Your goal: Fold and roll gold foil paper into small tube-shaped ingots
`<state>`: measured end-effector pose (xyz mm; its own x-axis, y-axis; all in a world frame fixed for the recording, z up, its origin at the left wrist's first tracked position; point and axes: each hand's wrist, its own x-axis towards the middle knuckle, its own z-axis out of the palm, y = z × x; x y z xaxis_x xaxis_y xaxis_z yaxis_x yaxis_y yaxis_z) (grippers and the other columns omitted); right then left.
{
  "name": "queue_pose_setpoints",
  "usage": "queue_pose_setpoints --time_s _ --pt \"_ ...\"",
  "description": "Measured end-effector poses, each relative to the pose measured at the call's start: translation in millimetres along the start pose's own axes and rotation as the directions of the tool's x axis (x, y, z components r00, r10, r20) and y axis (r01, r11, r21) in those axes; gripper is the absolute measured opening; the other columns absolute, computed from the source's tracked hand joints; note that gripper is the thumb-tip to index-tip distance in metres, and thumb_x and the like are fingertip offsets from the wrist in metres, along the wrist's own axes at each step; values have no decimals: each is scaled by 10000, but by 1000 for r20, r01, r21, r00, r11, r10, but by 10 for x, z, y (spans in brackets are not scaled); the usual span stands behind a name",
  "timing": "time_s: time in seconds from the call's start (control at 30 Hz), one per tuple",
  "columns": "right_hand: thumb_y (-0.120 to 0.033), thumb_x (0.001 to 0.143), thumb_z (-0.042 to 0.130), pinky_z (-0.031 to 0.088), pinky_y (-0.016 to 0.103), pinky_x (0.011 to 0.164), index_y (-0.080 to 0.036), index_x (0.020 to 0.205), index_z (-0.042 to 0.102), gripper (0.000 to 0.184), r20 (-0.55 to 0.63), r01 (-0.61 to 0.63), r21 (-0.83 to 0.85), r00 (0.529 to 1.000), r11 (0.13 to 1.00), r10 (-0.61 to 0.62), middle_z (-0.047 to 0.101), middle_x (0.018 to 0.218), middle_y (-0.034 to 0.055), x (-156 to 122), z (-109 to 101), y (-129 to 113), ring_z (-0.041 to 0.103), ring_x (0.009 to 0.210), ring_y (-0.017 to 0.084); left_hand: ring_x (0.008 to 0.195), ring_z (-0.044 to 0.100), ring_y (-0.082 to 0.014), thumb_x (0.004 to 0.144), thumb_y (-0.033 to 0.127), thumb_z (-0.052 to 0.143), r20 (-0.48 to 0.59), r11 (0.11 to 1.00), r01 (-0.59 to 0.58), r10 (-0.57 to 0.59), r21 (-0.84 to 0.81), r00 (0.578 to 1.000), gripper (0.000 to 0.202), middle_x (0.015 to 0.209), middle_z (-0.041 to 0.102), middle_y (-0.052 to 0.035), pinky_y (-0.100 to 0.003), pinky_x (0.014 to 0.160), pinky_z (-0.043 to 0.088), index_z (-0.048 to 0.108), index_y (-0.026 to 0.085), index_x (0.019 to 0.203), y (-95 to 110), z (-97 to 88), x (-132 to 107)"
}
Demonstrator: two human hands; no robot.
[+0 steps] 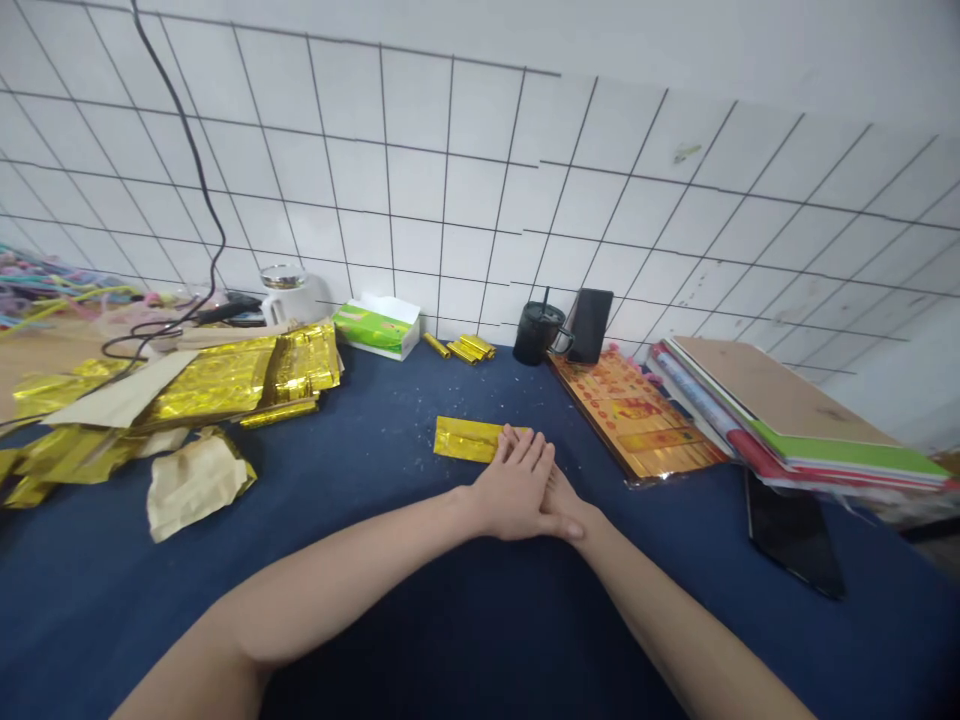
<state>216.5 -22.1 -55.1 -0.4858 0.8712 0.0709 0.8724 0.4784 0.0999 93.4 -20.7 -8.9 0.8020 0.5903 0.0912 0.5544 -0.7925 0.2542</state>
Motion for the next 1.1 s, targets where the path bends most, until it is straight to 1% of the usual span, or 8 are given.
queue_pose_setpoints --time_s 0.1,0.17,0.27,0.4,0.6,0.73,0.93,1.1 --pt "-382 797 414 101 541 1006 -142 1373 164 672 120 -19 32 993 999 15 116 1427 139 21 -95 -34 103 1289 338 1304 -8 -301 740 708 139 37 998 54 -53 -37 998 908 1425 84 -170 -464 1031 79 111 44 1358 -158 37 8" --pt "-391 797 401 102 566 992 -172 1375 155 665 170 -24 73 985 997 12 131 1426 141 45 -155 -50 127 1285 340 1306 -23 -284 755 692 136 67 997 65 -62 -35 996 883 1430 53 -151 -456 1034 82 82 54 1363 -261 29 -36" --pt "-425 826 314 118 543 1001 -137 1378 112 655 155 -66 121 987 990 47 118 1428 152 73 -184 -54 105 1295 310 1305 -25 -284 756 690 152 91 997 73 -72 -9 993 885 1432 23 -142 -438 1040 73 46 58 1367 -369 -3 -125" --pt "-490 841 206 98 511 1017 -69 1372 96 686 135 -110 162 987 981 88 74 1431 160 80 -159 -49 50 1309 261 1306 -15 -269 762 684 146 127 994 98 -104 50 986 893 1425 40 -166 -405 1048 67 52 30 1363 -503 -38 -281" --pt "-615 804 169 53 478 1033 -115 1378 56 770 153 -149 227 981 962 116 51 1444 108 72 -199 -61 2 1312 237 1307 -9 -262 752 696 145 146 980 121 -144 155 979 900 1420 67 -175 -423 1047 55 115 31 1357 -727 -86 -607" --pt "-631 797 162 50 477 1033 -116 1377 47 784 167 -157 231 979 960 120 56 1444 105 78 -224 -65 8 1313 239 1310 4 -256 749 700 133 130 976 130 -153 175 980 905 1416 88 -179 -427 1045 58 126 27 1355 -779 -94 -715" --pt "-627 800 148 64 478 1033 -115 1375 72 774 169 -155 195 978 968 122 65 1443 101 82 -226 -73 13 1313 232 1308 26 -269 738 711 150 106 978 144 -162 153 981 908 1417 81 -181 -429 1042 69 145 45 1355 -783 -75 -715" --pt "-628 800 147 66 468 1039 -108 1373 100 776 184 -166 176 974 970 133 64 1444 98 89 -239 -89 16 1313 227 1308 24 -277 735 712 171 100 980 148 -161 132 982 901 1419 93 -174 -433 1040 70 154 61 1357 -780 -99 -725"
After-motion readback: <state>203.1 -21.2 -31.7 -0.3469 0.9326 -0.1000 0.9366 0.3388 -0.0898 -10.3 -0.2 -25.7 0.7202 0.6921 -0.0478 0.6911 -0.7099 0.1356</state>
